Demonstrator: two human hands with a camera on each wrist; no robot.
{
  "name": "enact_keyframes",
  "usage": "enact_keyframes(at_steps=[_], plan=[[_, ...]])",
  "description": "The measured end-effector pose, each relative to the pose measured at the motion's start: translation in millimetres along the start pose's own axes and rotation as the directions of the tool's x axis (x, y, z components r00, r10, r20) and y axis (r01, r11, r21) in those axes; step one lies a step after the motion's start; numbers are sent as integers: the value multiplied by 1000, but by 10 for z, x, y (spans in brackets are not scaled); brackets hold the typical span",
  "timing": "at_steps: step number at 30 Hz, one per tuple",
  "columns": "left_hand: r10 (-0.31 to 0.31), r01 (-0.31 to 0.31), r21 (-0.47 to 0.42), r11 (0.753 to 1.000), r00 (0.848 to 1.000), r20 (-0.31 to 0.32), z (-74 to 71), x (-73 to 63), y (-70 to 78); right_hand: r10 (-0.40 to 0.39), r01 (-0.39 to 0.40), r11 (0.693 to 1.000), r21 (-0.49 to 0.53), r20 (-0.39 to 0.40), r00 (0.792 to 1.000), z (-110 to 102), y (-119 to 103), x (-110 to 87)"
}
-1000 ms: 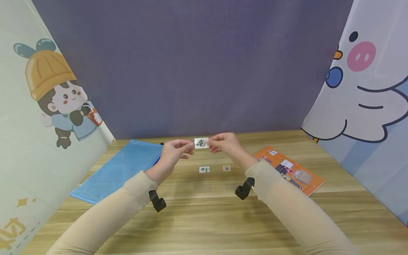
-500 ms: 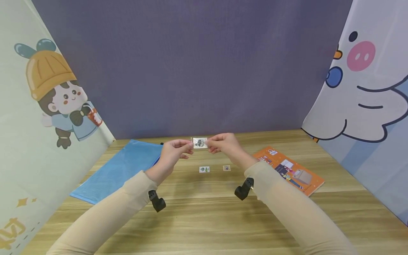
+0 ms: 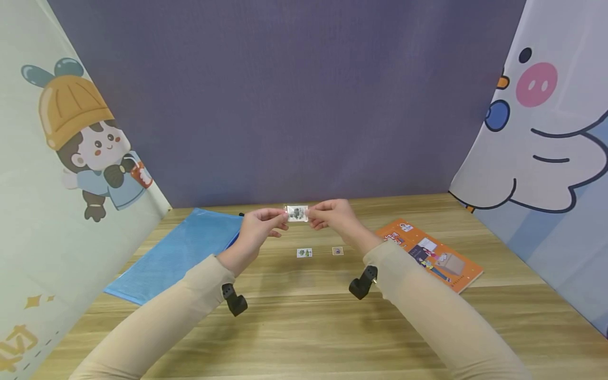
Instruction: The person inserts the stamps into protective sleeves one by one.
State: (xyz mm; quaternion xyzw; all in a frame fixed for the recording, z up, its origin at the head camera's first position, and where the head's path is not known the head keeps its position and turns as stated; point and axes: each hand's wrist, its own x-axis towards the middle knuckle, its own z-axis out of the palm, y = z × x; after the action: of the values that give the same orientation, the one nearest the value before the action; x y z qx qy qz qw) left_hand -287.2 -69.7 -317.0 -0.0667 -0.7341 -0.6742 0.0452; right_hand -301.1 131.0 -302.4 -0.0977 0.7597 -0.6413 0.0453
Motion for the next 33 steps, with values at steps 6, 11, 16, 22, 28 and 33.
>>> enact_keyframes(at_steps=[6, 11, 16, 22, 28, 33], plan=[[-7, 7, 1, 1000, 1000, -13, 1, -4, 3, -8, 8, 1000, -4, -15, 1000, 22, 3, -6], [3, -3, 0, 1000, 1000, -19, 3, -12, -2, -15, 15, 1000, -8, -34, 999, 34, -1, -19], [8, -8, 6, 1000, 1000, -22, 4, -11, -8, -4, 4, 1000, -6, -46, 999, 39, 4, -14], [-13, 14, 10, 1000, 1000, -27, 0, -15, -3, -16, 16, 1000, 15, -48, 999, 55, 7, -19], [-32, 32, 2, 999, 999, -34, 6, -29, 8, -29, 30, 999, 15, -50, 998, 66, 11, -16], [-26, 26, -3, 1000, 999, -38, 15, -22, -1, -30, 31, 999, 18, -54, 998, 66, 13, -15]])
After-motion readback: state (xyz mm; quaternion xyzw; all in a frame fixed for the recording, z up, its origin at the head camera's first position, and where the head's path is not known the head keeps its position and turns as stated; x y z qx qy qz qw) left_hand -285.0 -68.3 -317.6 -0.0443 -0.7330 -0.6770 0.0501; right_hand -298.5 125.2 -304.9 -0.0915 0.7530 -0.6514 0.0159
